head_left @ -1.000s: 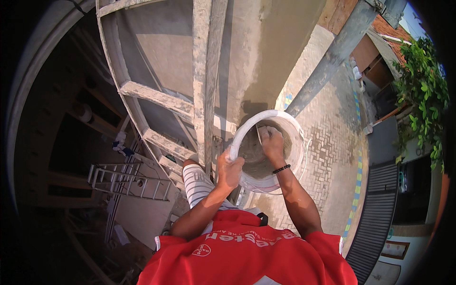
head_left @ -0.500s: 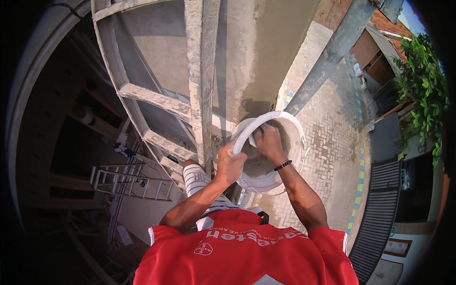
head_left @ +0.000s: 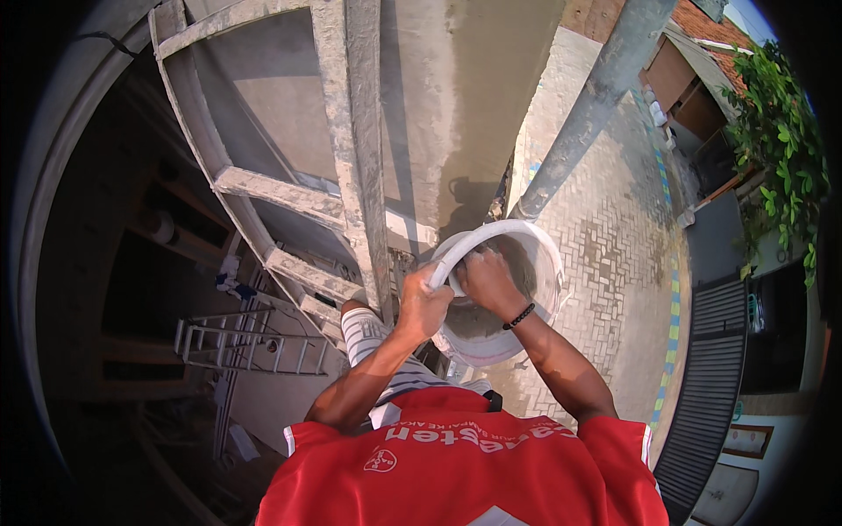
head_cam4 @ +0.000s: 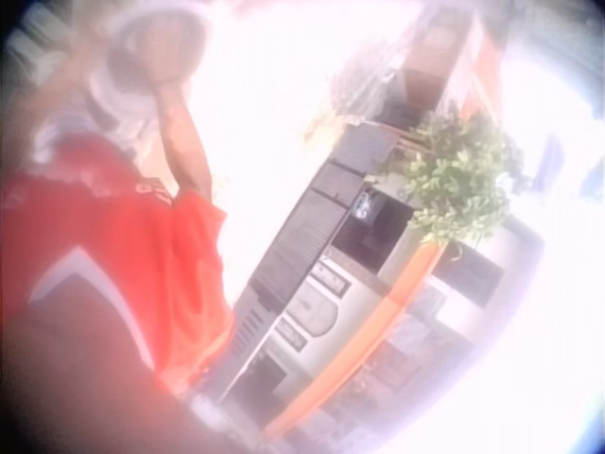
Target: The person scoops cement from a bucket and applies it to a vertical wall using a trowel while standing on a ladder. They repeatedly smooth the surface and add more material to even out the plaster.
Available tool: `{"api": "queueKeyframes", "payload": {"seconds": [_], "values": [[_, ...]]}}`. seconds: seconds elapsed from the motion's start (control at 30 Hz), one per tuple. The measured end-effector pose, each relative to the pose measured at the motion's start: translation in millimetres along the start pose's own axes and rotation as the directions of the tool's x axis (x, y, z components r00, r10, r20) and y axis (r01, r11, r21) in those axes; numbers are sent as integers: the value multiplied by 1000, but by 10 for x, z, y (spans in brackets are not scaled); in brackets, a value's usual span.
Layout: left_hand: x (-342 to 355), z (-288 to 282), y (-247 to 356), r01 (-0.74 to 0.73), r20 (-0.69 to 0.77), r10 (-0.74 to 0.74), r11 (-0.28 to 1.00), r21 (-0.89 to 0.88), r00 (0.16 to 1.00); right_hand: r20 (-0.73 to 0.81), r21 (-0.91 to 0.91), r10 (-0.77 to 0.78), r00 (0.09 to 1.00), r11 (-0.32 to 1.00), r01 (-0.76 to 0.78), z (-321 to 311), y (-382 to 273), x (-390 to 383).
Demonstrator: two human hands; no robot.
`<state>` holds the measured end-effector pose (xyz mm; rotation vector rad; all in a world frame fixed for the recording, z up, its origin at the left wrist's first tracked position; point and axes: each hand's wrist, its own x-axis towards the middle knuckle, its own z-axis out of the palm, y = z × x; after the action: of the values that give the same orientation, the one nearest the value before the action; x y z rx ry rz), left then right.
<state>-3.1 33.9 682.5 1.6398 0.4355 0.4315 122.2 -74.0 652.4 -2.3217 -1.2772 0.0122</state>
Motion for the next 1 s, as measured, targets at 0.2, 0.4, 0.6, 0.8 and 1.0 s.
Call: {"api": "queueKeyframes", "payload": {"seconds": [0.2, 0.4, 0.6, 0.8, 1.0], "values": [[-25, 35, -61, 57, 38, -57, 998, -2, 998, 66, -8, -12, 998, 1000, 12, 21, 1, -119], [-83, 35, 43, 122, 40, -124, 991, 50, 991, 55, -29, -70, 996, 997, 72, 172, 37, -223], [-12, 247, -286, -218, 59, 214, 972, 82, 975, 120, 104, 0, 993, 995, -12, 194, 149, -386], [-29, 262, -155, -269, -58, 267, 963, -24, 962, 121, 127, -13, 993, 992, -2, 222, 154, -364], [-5, 199, -108, -203, 55, 206, 978, -52, 977, 96, 189, -66, 993, 981, 47, 209, 294, -397]]}}
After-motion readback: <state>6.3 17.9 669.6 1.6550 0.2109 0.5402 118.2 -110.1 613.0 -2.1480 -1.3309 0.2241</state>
